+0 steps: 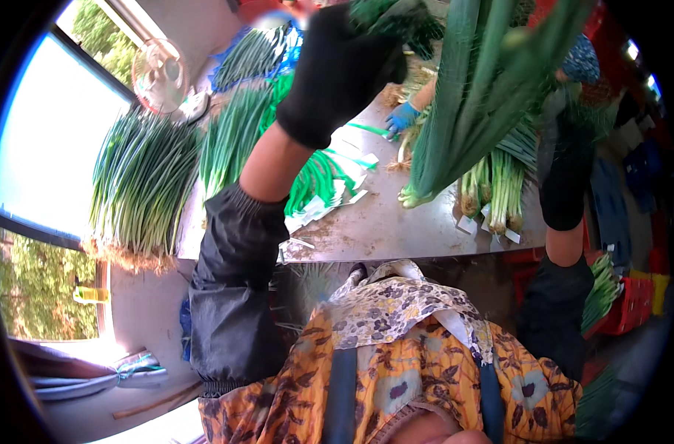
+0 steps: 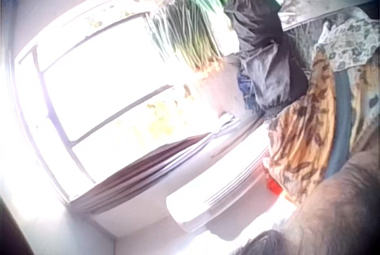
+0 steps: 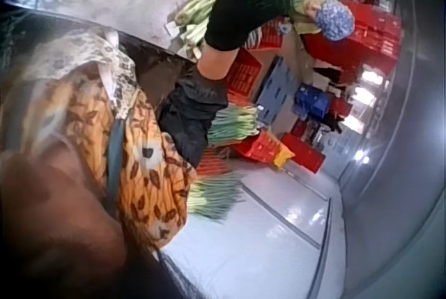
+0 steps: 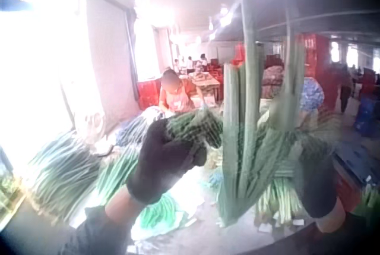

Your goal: The person gathers green onions from a pile on a metal table and secures them into bunches using green plastic ties by hand.

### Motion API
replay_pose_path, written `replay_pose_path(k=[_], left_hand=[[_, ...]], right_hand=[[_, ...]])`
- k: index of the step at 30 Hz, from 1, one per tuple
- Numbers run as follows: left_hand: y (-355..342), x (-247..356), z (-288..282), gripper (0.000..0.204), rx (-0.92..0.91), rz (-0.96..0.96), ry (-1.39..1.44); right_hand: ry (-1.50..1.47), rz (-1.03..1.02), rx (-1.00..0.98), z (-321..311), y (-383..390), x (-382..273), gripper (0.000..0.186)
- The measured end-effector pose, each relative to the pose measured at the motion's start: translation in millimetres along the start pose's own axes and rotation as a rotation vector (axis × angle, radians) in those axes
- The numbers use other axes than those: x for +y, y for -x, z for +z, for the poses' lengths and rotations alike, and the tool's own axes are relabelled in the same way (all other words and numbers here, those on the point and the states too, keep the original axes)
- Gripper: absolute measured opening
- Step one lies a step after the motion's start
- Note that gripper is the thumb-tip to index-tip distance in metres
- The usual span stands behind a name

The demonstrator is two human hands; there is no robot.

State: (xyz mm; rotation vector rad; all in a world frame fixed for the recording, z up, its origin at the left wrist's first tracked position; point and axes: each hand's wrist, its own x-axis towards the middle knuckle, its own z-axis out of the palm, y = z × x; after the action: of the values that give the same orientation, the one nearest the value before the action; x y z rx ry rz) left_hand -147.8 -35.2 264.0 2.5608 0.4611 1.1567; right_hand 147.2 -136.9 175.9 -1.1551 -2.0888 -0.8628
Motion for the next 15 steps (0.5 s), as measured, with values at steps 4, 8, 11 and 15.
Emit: replay_pose_path(k=[4,8,11,15], left_hand=[[-16.0,-6.2,11.2,0.024,0.085,0.061,-0.188],[-21.1,5.8,-26.8,0.028,-0.164,-0.039,0.599],[14.5,-2.5,-58.0,0.046,0.198,0.062,0.578],[85.6,-24.5,10.8,0.115,0.134,-0.014,0.173]], right_hand=[[-0.913,0.367,-0.077,59.1,0.6,-13.2,0.05],[-1.046,0.359,0.069,61.8,-65.3,-53.1,0.046],[-0.849,0.167,0.146,29.0,-115.8,-49.1,0.035],[-1.519,0.314,0.25,10.1,-175.4,-41.9,0.031]])
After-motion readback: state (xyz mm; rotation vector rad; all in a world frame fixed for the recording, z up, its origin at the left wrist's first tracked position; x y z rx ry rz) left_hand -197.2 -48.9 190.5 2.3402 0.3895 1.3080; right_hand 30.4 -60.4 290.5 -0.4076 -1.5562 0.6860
